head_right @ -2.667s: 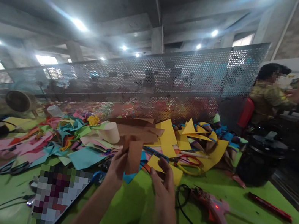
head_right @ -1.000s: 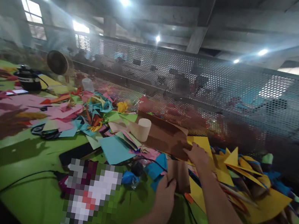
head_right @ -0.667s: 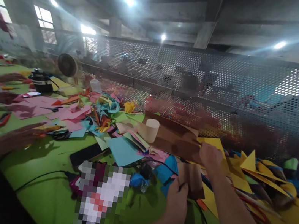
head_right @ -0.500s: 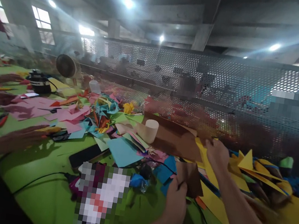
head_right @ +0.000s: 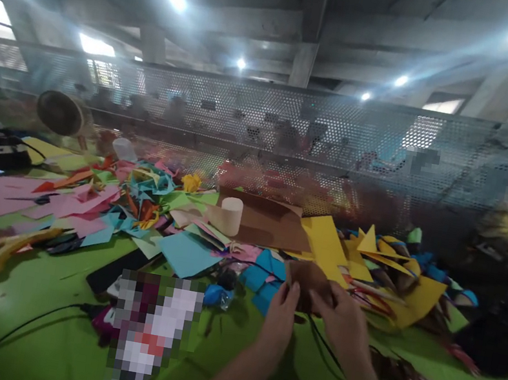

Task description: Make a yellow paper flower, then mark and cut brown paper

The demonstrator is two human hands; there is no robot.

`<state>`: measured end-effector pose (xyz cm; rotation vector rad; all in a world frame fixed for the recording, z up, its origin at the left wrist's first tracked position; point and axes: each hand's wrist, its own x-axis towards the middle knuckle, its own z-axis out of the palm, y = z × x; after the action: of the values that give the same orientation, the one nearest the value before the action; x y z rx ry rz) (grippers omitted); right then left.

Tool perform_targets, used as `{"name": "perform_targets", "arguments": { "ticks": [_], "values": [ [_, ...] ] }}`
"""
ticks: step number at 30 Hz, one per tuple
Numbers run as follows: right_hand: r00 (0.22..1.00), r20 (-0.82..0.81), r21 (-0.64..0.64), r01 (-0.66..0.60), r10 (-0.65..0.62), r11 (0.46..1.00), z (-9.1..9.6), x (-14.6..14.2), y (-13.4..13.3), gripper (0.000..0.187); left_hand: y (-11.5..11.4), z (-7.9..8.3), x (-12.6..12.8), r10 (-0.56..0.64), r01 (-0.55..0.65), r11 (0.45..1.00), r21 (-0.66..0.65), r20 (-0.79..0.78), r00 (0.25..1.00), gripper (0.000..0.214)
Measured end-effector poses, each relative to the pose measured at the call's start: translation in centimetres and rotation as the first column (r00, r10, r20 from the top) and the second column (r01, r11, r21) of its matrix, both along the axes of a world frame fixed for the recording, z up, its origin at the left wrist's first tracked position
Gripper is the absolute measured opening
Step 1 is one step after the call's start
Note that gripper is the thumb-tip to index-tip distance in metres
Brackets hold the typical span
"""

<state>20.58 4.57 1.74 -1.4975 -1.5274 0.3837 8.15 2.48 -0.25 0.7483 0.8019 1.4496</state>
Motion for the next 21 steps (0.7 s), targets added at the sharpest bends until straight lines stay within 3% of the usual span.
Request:
{"name": "perform_targets", "arguments": {
  "ticks": [3,6,10,14,18,21],
  "values": [
    [0.997,0.046,-0.054,-0.054,0.057,0.997,-0.9,-0.2,-0.7,0.028,0.1,-0.1,0.1,-0.024,0.026,0.996,0.081,-0.024,0.999,0.037],
    [0.998,0.068,0.006,0.001,-0.001,1.0,-0.6,0.2,-1.1,0.036,0.5,-0.5,0.0,-0.007,0.017,0.996,0.082,-0.114,0.993,0.034],
    [0.993,-0.09,0.046,0.075,-0.071,0.996,0.2,1.1,-1.2,0.057,0.8,-1.0,-0.2,-0.057,0.077,0.994,0.076,-0.24,0.969,0.033],
    [0.943,-0.323,-0.103,-0.115,0.076,0.988,0.4,1.4,-1.3,0.044,0.7,-1.0,-0.5,-0.069,0.113,0.988,0.105,-0.352,0.933,0.027],
    [0.918,-0.374,-0.177,-0.21,0.132,0.961,0.4,1.5,-1.7,0.037,0.9,-0.4,-1.3,0.026,0.019,0.994,0.106,-0.405,0.914,0.019],
    [0.881,-0.427,-0.196,-0.313,0.206,0.929,0.6,1.6,-2.0,0.038,1.2,0.1,-1.9,0.032,0.031,0.989,0.145,-0.407,0.913,0.014]
  ]
}}
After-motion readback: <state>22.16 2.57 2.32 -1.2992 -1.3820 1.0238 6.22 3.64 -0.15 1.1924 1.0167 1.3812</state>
